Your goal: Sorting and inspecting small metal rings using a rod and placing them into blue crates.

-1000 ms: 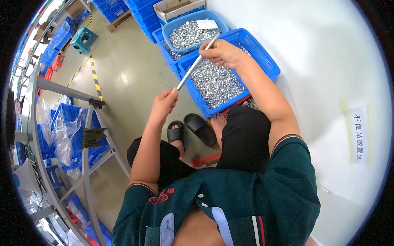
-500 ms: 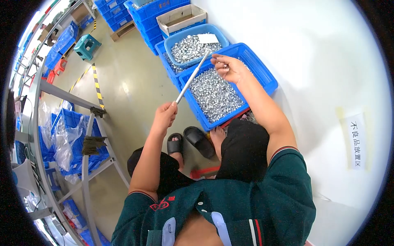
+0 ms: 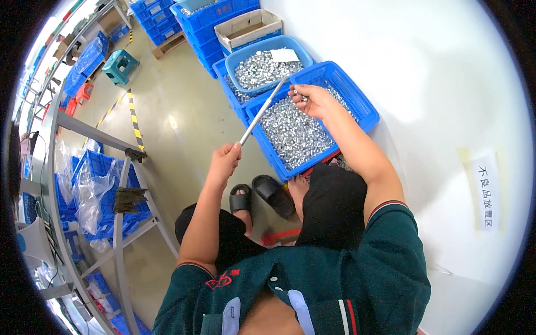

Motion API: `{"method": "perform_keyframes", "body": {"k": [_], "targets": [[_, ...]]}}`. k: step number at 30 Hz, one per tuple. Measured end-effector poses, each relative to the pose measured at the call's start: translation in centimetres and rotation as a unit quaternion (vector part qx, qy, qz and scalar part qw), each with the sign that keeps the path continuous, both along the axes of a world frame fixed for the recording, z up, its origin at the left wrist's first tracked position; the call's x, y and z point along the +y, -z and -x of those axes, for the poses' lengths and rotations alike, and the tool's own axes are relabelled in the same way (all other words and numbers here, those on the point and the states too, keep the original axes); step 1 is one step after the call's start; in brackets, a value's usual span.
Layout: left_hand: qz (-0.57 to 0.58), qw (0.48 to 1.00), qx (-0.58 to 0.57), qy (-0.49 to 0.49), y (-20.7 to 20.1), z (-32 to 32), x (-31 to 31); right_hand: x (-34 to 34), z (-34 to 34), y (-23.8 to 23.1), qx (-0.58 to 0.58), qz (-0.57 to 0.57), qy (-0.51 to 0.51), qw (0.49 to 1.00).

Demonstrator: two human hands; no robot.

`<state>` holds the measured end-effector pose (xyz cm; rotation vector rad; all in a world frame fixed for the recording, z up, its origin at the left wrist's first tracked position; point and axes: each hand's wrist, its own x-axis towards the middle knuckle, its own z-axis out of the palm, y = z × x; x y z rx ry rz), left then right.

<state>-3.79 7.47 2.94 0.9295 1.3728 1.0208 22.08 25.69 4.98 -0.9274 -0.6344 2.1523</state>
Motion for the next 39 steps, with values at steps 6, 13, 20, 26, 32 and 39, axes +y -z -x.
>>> {"method": "perform_keyframes", "body": {"k": [6,13,20,26,32,39], "targets": [[-0.012,0.999,0.04,0.018,0.3,0.2,-0.5,-0.6,0.4,-1.4,0.024,0.025,0.041,0.999],[-0.021,0.998,0.039,0.034,0.2,-0.2,-0.4,-1.2,0.9,-2.7,0.01,-0.032,0.055,0.998],[-0.027,0.997,0.069,0.027,0.4,0.3,-0.6,-1.7,1.1,-4.3,-0.165,-0.21,0.005,0.964],[-0.041,0.999,0.022,0.022,0.4,-0.4,-0.3,-2.3,2.9,-4.1,-0.141,-0.255,-0.004,0.957],[-0.031,0.999,0.005,0.024,-0.3,-0.2,-0.3,-2.3,2.4,-5.5,-0.081,-0.173,-0.047,0.98],[0.018,0.999,-0.025,0.019,-1.6,-0.1,-0.6,-1.6,1.0,-4.7,-0.126,-0.059,0.0,0.99]]}}
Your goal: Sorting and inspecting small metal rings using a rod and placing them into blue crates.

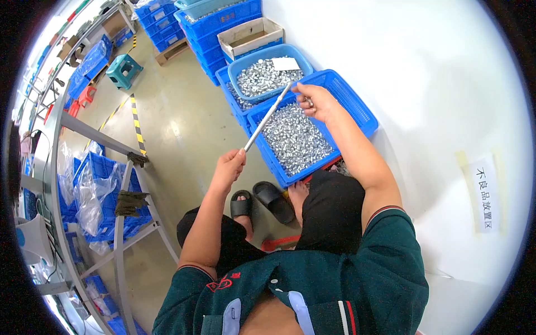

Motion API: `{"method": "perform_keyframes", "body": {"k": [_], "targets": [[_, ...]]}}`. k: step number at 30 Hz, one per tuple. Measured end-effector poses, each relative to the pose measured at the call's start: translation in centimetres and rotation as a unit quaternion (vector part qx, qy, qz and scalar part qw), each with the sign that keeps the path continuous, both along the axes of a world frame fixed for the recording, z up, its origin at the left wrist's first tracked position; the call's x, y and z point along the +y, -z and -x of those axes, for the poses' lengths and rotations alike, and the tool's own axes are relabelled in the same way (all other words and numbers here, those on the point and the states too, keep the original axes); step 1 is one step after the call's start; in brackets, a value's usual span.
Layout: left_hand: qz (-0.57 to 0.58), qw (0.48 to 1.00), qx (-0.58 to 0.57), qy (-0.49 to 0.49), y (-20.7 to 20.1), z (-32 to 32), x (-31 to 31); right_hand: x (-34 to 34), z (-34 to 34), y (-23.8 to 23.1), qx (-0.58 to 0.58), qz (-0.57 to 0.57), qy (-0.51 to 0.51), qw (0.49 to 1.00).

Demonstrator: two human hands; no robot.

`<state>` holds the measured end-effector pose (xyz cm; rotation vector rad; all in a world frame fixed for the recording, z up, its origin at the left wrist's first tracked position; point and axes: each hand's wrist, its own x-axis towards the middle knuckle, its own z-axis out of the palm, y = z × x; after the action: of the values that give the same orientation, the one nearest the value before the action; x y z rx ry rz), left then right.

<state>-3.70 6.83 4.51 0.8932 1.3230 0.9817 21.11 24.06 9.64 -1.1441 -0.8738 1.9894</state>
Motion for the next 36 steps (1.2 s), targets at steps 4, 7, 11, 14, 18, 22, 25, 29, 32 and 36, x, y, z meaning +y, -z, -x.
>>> {"method": "perform_keyframes", "body": {"k": [4,7,11,14,18,22,25,29,32,36], "targets": [[-0.008,1.0,0.001,-0.003,0.2,0.1,0.0,0.8,-0.6,1.1,-0.105,-0.03,-0.01,0.994],[-0.022,1.0,0.006,-0.002,0.5,0.1,-0.1,0.3,0.2,-0.3,0.022,0.001,0.054,0.998],[-0.052,0.998,0.043,0.002,0.8,0.1,-0.3,0.5,-0.5,0.0,0.095,-0.017,0.011,0.995],[-0.05,0.998,0.026,0.021,0.5,0.1,-0.2,0.5,-0.8,0.2,0.158,-0.015,-0.002,0.987],[-0.064,0.997,0.033,0.017,1.5,0.1,-0.1,0.1,-0.3,0.0,0.157,-0.013,-0.011,0.987],[-0.06,0.998,0.029,0.019,1.9,0.0,-0.2,-0.5,0.2,0.2,0.145,-0.038,-0.003,0.989],[-0.063,0.997,0.049,0.01,1.8,0.0,-0.2,-0.6,0.5,-0.2,0.001,-0.159,-0.005,0.987],[-0.072,0.995,0.071,-0.005,2.0,-0.2,0.0,-1.1,1.4,-1.0,-0.063,-0.192,-0.025,0.979],[-0.048,0.998,0.037,-0.027,1.7,-1.0,0.1,-2.7,3.7,-0.1,-0.048,-0.141,-0.084,0.985],[-0.017,0.999,0.026,-0.037,1.8,-0.8,0.4,-2.7,3.3,0.2,0.016,-0.046,-0.128,0.991]]}}
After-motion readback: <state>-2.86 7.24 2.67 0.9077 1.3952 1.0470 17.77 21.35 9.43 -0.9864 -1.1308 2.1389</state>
